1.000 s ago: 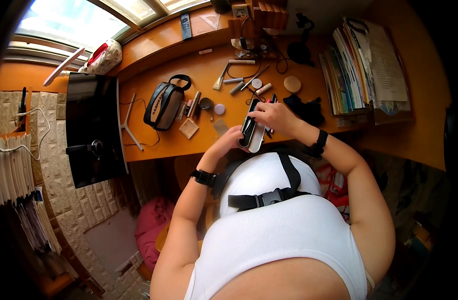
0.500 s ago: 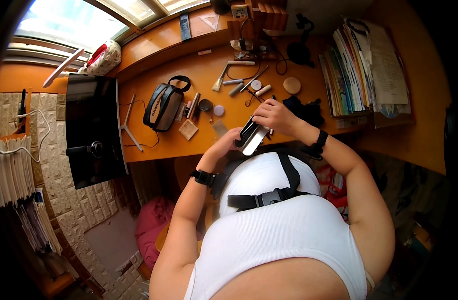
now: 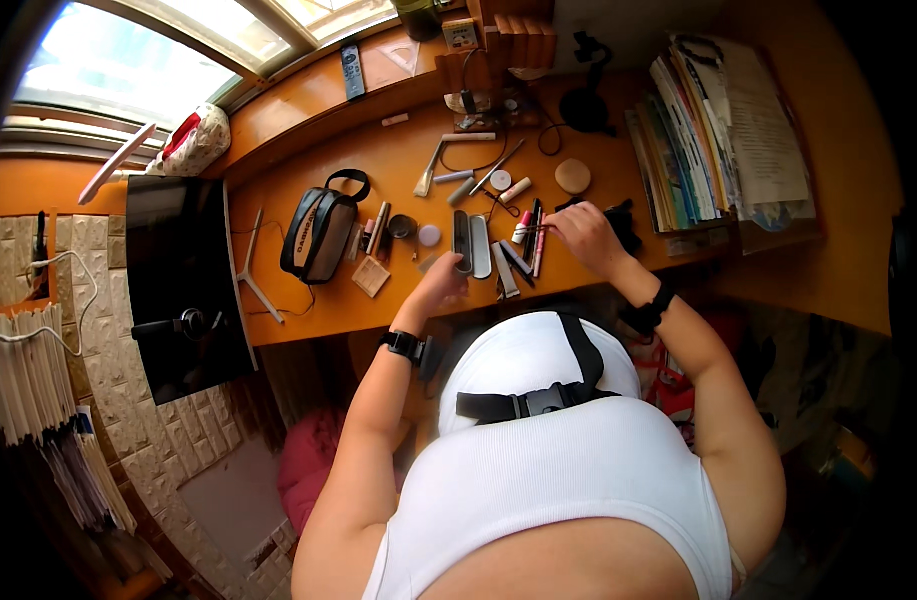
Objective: The person cleans various beauty and grooming tools by hand, including tweezers and a compact mirror, using a small dark cloth.
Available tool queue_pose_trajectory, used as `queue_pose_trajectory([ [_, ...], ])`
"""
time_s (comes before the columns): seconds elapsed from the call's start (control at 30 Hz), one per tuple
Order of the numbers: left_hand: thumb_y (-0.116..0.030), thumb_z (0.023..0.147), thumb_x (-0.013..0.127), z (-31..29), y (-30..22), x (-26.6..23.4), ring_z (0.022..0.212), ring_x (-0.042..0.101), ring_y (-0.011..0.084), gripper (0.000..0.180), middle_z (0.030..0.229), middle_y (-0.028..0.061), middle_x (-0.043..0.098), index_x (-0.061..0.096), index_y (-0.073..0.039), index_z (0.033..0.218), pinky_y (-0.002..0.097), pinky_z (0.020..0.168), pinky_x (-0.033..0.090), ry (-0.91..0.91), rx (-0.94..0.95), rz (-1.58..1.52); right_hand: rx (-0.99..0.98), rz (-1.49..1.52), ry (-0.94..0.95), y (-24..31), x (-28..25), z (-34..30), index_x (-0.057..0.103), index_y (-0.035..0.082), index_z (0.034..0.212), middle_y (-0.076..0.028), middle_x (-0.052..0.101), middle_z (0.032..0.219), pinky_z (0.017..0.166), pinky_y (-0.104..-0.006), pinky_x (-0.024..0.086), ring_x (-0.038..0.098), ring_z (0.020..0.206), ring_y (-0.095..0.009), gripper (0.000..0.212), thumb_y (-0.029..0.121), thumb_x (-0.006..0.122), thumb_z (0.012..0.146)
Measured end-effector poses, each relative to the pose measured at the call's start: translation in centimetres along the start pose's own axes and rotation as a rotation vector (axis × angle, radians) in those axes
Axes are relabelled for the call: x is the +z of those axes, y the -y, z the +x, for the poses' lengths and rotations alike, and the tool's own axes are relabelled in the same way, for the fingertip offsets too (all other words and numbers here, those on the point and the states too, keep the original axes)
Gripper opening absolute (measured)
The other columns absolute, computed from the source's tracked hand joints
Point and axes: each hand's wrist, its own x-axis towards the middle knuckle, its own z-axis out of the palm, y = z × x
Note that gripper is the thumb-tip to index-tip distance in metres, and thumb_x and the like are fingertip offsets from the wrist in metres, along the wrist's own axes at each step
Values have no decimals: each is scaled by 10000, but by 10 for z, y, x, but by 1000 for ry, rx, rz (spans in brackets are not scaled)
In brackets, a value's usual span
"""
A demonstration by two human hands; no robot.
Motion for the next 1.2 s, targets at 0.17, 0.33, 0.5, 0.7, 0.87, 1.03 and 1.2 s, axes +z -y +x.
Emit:
queue_pose_trajectory([
  [0.17, -225, 976, 550, 23, 2, -6, 611, 600, 218, 280, 825, 106, 556, 534, -2, 1143, 357, 596, 526, 119, 62, -99, 37, -15, 4, 5, -6, -13, 639, 58, 999, -66, 665, 902, 815, -356, 482, 656, 884, -232, 119, 103, 612, 893],
  [0.33, -250, 981, 593, 13, -4, 11, 605, 643, 217, 471, 1092, 143, 625, 457, 36, 1329, 347, 601, 563, -158, 62, 351, 159, 39, 35, 16, -15, -21, 620, 70, 1004, -81, 667, 881, 797, -352, 489, 655, 868, -257, 103, 111, 624, 910],
  [0.5, -213, 942, 650, -8, 26, 3, 659, 670, 239, 541, 1176, 227, 604, 449, 73, 1356, 346, 645, 548, -278, 477, 1013, 287, 300, 50, 35, -10, -15, 605, 72, 1033, -130, 684, 887, 742, -409, 511, 664, 827, -321, 119, 141, 616, 937],
  [0.7, -259, 915, 680, -78, -3, 52, 928, 676, 304, 491, 1196, 194, 653, 559, 16, 1304, 371, 843, 528, -91, 471, 1002, 274, 453, 395, 58, 4, -2, 612, 100, 1062, -146, 703, 881, 708, -432, 531, 684, 824, -341, 173, 239, 599, 960],
  [0.87, -177, 1047, 497, -91, -8, 85, 1015, 591, 115, 352, 1126, 52, 657, 540, 32, 1328, 286, 880, 476, 221, 535, 281, 147, 469, 490, 83, 23, 17, 610, 132, 1090, -156, 697, 825, 673, -464, 537, 680, 756, -372, 228, 318, 594, 960],
  [1.03, -195, 1071, 453, -69, 16, 61, 1039, 619, 149, 325, 1100, 95, 686, 574, 22, 1282, 266, 892, 476, -61, 772, 409, 85, 423, 515, 78, 25, 25, 607, 118, 1119, -155, 683, 779, 685, -456, 533, 679, 747, -371, 268, 323, 605, 947],
  [1.2, -298, 1066, 458, -73, 24, 18, 804, 611, 135, 343, 934, 76, 690, 609, 8, 1102, 248, 716, 467, -186, 568, 146, 213, -173, 424, -7, 45, -28, 537, 136, 1305, -125, 583, 1289, 1021, -485, 405, 511, 1267, -284, 533, 241, 749, 827],
])
